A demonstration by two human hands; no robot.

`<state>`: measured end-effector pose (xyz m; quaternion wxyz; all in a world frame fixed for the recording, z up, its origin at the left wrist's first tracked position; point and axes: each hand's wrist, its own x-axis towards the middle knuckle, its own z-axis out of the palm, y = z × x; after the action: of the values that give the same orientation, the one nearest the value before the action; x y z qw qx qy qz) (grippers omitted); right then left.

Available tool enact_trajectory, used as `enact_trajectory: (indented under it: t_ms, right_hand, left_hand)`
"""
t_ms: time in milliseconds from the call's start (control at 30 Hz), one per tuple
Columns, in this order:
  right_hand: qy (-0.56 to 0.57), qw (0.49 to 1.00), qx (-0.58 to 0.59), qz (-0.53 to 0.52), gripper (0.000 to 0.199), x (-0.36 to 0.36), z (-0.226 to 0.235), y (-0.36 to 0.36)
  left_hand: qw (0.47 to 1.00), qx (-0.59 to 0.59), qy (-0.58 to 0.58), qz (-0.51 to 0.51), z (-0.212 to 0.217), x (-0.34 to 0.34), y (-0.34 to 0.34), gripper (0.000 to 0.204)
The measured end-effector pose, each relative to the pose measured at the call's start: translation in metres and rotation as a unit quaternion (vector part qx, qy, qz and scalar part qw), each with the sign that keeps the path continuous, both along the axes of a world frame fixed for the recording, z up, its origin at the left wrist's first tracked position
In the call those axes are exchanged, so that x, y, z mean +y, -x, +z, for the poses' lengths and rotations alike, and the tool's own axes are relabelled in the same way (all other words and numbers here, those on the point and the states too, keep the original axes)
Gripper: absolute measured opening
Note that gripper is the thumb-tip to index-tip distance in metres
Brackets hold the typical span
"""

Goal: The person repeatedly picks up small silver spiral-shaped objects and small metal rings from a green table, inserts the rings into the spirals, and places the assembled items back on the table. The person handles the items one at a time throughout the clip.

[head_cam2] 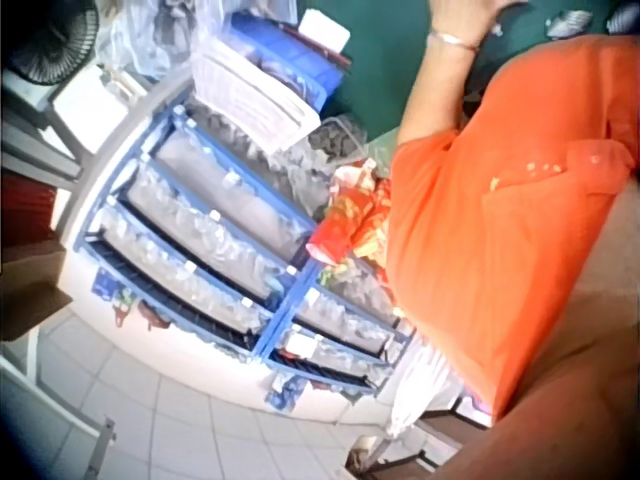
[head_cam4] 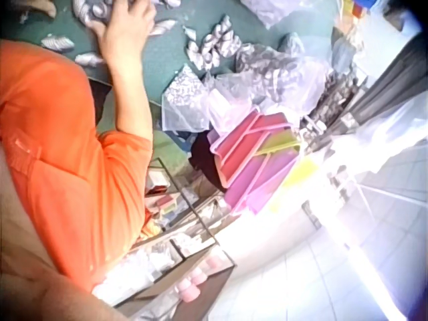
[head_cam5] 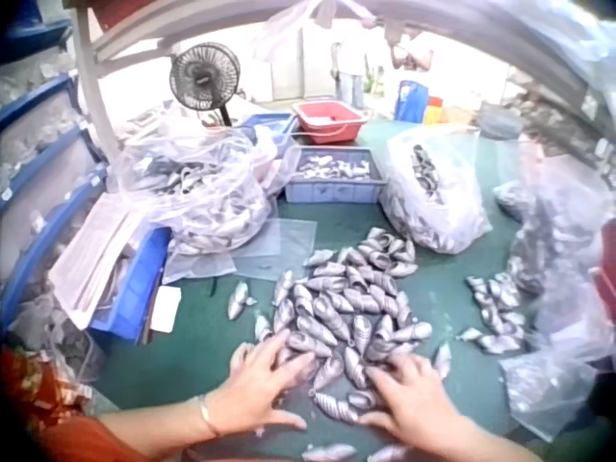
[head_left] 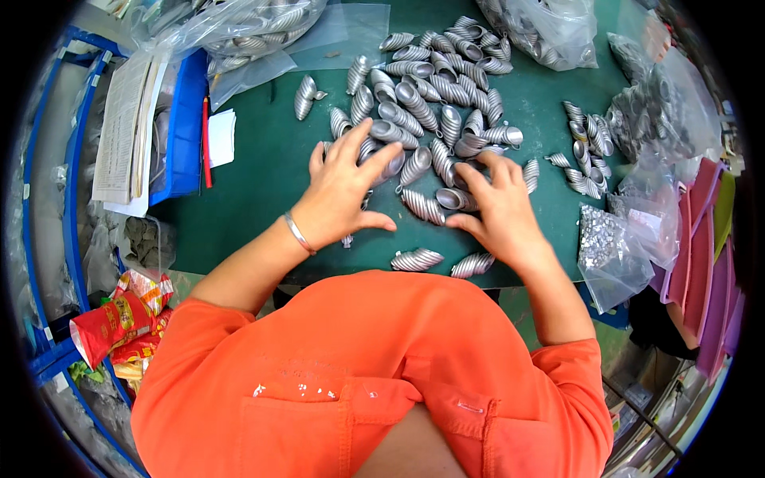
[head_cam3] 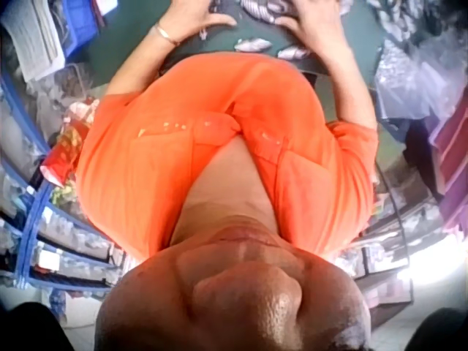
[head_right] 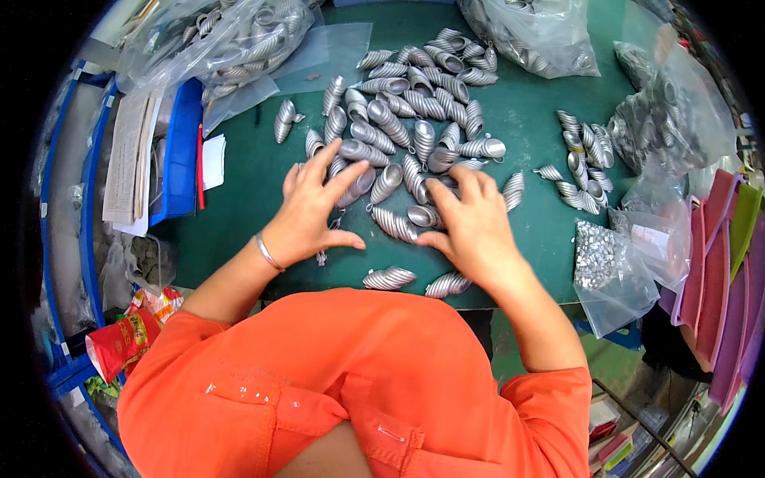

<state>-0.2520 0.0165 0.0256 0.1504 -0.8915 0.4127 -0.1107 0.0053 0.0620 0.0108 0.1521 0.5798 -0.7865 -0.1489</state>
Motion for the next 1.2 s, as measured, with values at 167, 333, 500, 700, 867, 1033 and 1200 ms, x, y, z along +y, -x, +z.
enact_trajectory:
  t_ms: [167, 333, 500, 700, 867, 1033, 1200]
  right_hand:
    - [0.084, 0.994, -0.065, 0.018, 0.04, 0.004, -0.034, -0.016]
    - [0.026, 0.977, -0.211, 0.015, 0.037, -0.005, -0.036, -0.029]
    - [-0.066, 0.95, -0.305, 0.017, 0.047, -0.007, -0.024, -0.06]
    - [0.029, 0.974, -0.223, -0.025, 0.047, -0.021, -0.027, -0.037]
    - [0.045, 0.974, -0.139, -0.172, 0.054, -0.039, -0.052, -0.011]
    - [-0.003, 0.976, -0.191, -0.107, 0.063, -0.011, -0.049, -0.041]
    - [-0.041, 0.921, -0.38, -0.074, 0.054, -0.013, -0.057, -0.074]
  left_hand:
    - [0.997, 0.044, 0.059, -0.028, -0.013, -0.011, 0.024, 0.083]
    - [0.982, 0.118, 0.11, -0.094, -0.026, -0.026, 0.017, 0.066]
    - [0.978, 0.146, 0.131, -0.076, -0.034, -0.027, 0.021, 0.103]
    - [0.976, 0.132, 0.163, -0.065, -0.031, -0.028, 0.021, 0.079]
    - [0.975, 0.173, 0.138, -0.017, -0.021, -0.035, 0.03, 0.061]
    - [0.918, 0.365, 0.124, 0.095, -0.033, -0.047, 0.051, 0.042]
    - [0.706, 0.677, -0.023, 0.208, -0.033, -0.047, 0.066, 0.03]
